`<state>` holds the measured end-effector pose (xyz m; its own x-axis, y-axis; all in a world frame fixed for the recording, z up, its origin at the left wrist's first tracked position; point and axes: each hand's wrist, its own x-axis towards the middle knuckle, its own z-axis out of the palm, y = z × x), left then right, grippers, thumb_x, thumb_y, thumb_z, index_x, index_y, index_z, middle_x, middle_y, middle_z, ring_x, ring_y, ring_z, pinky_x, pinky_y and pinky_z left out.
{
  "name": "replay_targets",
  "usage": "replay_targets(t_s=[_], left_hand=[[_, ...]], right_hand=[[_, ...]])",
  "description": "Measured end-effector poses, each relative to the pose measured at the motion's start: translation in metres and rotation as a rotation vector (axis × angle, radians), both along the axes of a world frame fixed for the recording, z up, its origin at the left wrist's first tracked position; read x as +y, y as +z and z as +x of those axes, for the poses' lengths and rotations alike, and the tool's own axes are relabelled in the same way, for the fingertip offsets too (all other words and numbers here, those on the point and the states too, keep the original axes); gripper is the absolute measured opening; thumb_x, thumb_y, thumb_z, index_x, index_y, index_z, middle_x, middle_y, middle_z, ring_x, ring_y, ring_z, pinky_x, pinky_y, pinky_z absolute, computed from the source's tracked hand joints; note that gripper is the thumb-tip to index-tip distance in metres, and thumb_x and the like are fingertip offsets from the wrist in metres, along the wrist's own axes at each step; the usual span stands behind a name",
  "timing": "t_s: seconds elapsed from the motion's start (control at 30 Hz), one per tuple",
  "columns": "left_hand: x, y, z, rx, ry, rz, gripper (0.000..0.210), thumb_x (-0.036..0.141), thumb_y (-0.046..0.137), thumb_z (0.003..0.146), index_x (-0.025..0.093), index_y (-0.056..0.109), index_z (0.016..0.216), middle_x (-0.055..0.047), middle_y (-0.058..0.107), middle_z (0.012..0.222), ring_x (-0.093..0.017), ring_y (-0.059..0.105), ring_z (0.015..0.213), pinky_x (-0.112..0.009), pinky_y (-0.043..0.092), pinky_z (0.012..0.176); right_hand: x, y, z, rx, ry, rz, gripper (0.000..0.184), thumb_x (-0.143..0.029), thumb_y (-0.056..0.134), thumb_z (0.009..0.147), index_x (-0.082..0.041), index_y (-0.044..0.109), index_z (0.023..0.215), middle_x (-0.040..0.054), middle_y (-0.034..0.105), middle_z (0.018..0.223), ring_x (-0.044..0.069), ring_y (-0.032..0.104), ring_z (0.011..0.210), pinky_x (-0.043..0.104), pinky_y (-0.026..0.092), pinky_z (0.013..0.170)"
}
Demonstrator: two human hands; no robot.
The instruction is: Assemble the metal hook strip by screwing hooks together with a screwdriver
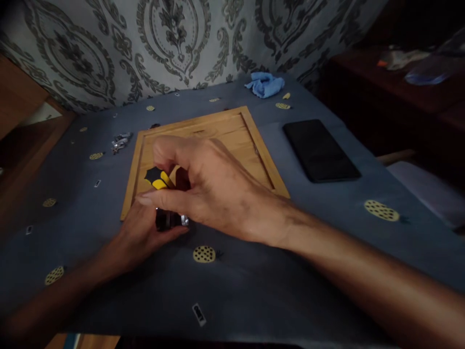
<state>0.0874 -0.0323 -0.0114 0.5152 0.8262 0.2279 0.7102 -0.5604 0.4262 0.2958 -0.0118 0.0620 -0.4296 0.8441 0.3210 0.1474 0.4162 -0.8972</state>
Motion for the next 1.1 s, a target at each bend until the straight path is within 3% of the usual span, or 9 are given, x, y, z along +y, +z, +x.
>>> replay_targets(t_s=[0.17, 0.23, 0.53, 0.93, 1.1], left_hand=[[0.001, 0.002, 0.0, -0.011, 0.022, -0.055, 0.046, 0.024, 0.085, 0.078, 0.024, 0.052, 0.109, -0.003, 0.071, 0.108, -0.027, 0.067, 0.103, -0.044, 0.05, 0.091], [0.002, 0.001, 0.0, -0.016, 0.024, -0.055, 0.049, 0.022, 0.086, 0.076, 0.024, 0.052, 0.112, -0.003, 0.071, 0.109, -0.028, 0.066, 0.106, -0.044, 0.049, 0.093], [0.002, 0.001, 0.0, -0.001, -0.004, -0.012, 0.046, 0.025, 0.084, 0.079, 0.024, 0.051, 0.112, -0.002, 0.07, 0.106, -0.026, 0.066, 0.099, -0.041, 0.049, 0.086], [0.001, 0.004, 0.001, 0.006, -0.03, 0.004, 0.043, 0.024, 0.082, 0.082, 0.025, 0.049, 0.11, 0.0, 0.069, 0.104, -0.025, 0.066, 0.097, -0.041, 0.049, 0.083], [0.001, 0.002, 0.001, -0.01, -0.019, -0.01, 0.041, 0.023, 0.082, 0.081, 0.025, 0.049, 0.106, 0.0, 0.07, 0.103, -0.026, 0.067, 0.097, -0.043, 0.05, 0.086]], right_hand=[[-0.006, 0.002, 0.001, 0.056, -0.284, 0.179, 0.026, -0.032, 0.079, 0.086, -0.021, 0.057, 0.078, -0.0036, 0.067, 0.08, 0.009, 0.06, 0.054, 0.026, 0.05, 0.046], [-0.006, 0.004, 0.002, -0.008, -0.316, 0.221, 0.026, -0.034, 0.08, 0.086, -0.021, 0.059, 0.077, -0.0029, 0.066, 0.079, 0.01, 0.06, 0.058, 0.026, 0.05, 0.048], [-0.001, -0.007, -0.003, 0.006, -0.155, 0.123, 0.033, -0.04, 0.077, 0.088, -0.02, 0.054, 0.075, -0.0046, 0.062, 0.075, 0.007, 0.059, 0.059, 0.021, 0.047, 0.049], [0.003, -0.005, -0.002, -0.012, -0.052, 0.026, 0.026, -0.014, 0.079, 0.083, -0.021, 0.056, 0.072, -0.0048, 0.062, 0.072, 0.008, 0.057, 0.055, 0.023, 0.044, 0.046], [0.004, 0.001, 0.004, -0.013, 0.138, -0.033, 0.017, -0.019, 0.067, 0.093, -0.02, 0.059, 0.078, -0.0044, 0.066, 0.073, 0.008, 0.062, 0.058, 0.02, 0.046, 0.049]])
